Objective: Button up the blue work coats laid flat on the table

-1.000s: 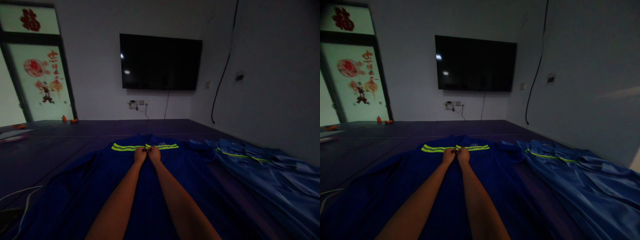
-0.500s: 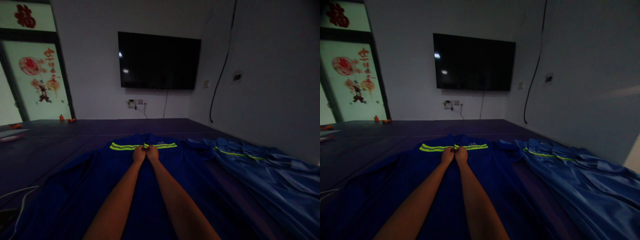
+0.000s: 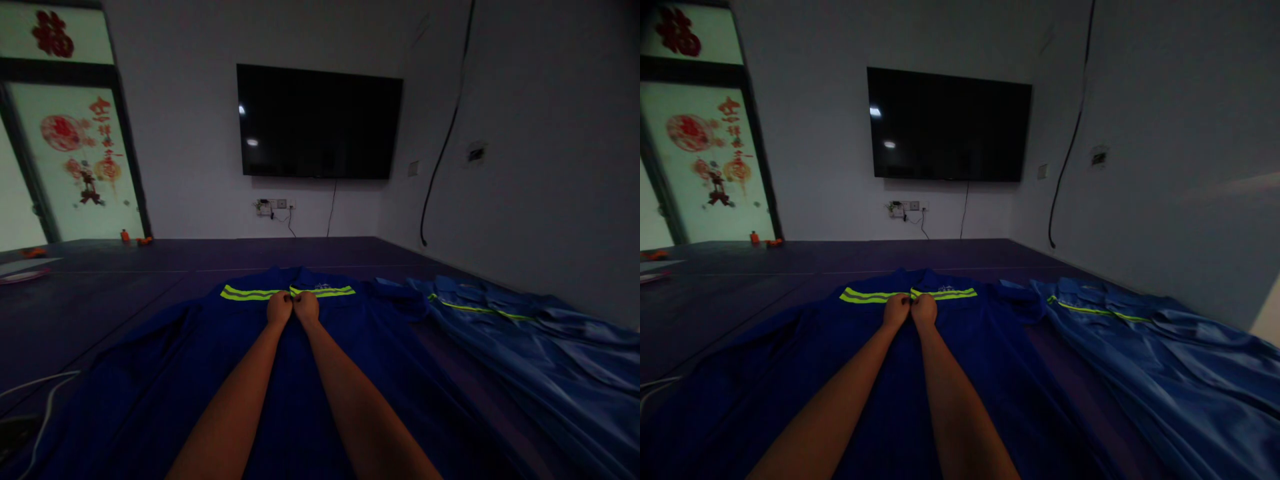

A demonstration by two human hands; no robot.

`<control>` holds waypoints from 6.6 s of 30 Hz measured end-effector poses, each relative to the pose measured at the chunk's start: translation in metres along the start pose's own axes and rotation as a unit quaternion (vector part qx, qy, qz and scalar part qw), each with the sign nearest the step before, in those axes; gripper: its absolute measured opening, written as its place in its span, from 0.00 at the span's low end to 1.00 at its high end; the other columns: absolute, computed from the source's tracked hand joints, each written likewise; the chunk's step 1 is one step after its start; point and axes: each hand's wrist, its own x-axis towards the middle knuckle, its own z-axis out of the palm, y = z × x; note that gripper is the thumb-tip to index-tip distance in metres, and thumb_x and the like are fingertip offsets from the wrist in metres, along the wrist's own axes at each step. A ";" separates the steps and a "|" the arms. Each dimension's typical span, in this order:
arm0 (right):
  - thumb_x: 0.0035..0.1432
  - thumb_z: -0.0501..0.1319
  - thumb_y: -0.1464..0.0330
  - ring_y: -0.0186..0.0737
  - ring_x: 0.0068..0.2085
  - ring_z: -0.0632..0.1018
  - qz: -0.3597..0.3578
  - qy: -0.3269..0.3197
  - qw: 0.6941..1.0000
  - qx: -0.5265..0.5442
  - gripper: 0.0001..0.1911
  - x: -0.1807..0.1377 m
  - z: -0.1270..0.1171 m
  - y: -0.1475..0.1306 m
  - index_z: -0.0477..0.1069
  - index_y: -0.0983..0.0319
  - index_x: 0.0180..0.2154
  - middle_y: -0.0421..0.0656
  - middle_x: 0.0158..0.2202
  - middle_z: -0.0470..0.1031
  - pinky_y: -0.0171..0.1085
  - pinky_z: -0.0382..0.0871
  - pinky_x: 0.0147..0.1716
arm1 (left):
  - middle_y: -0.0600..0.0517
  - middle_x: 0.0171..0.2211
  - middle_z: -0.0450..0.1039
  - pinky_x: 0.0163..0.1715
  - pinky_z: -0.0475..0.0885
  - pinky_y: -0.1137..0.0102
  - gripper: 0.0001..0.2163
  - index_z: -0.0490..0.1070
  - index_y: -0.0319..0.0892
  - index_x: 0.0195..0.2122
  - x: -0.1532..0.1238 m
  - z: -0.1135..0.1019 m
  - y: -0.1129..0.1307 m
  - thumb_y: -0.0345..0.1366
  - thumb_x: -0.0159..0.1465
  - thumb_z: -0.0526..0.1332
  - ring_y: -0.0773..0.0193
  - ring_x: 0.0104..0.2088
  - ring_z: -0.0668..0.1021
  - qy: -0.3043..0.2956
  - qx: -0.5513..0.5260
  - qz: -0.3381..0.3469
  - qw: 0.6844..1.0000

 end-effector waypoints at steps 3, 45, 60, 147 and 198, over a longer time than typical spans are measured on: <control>0.50 0.56 0.74 0.39 0.34 0.77 -0.003 -0.003 1.000 -0.002 0.10 0.000 0.000 0.000 0.77 0.63 0.30 0.49 0.30 0.77 0.29 0.62 0.31 | 0.47 0.35 0.76 0.35 0.64 0.74 0.10 0.74 0.39 0.34 0.001 0.001 -0.001 0.27 0.58 0.54 0.63 0.37 0.75 -0.001 -0.007 0.001 1.000; 0.48 0.59 0.70 0.43 0.39 0.76 0.022 -0.017 0.999 -0.036 0.11 -0.007 0.000 -0.007 0.75 0.67 0.34 0.53 0.34 0.76 0.31 0.65 0.35 | 0.46 0.37 0.75 0.38 0.67 0.71 0.14 0.73 0.38 0.38 0.002 0.007 -0.011 0.23 0.54 0.53 0.61 0.38 0.76 0.075 -0.078 -0.045 0.993; 0.50 0.58 0.71 0.44 0.42 0.75 0.027 -0.007 0.998 -0.061 0.10 -0.010 -0.003 -0.010 0.74 0.67 0.36 0.53 0.38 0.74 0.34 0.66 0.37 | 0.48 0.36 0.76 0.37 0.68 0.73 0.16 0.72 0.39 0.39 0.000 0.003 -0.006 0.20 0.51 0.54 0.63 0.38 0.76 0.039 -0.089 -0.022 0.995; 0.49 0.57 0.76 0.37 0.39 0.74 -0.113 -0.066 0.988 0.080 0.08 -0.082 -0.034 0.003 0.75 0.64 0.29 0.46 0.34 0.76 0.31 0.62 0.41 | 0.47 0.39 0.73 0.45 0.65 0.70 0.07 0.72 0.38 0.26 -0.080 -0.031 -0.021 0.24 0.54 0.56 0.63 0.42 0.73 -0.032 -0.033 0.082 0.996; 0.52 0.58 0.68 0.40 0.42 0.73 -0.100 -0.048 0.994 0.021 0.07 -0.080 -0.034 0.007 0.75 0.63 0.30 0.47 0.35 0.74 0.32 0.61 0.40 | 0.51 0.28 0.75 0.36 0.66 0.73 0.08 0.74 0.38 0.25 -0.078 -0.033 -0.015 0.23 0.54 0.56 0.67 0.33 0.75 -0.007 -0.102 0.029 0.994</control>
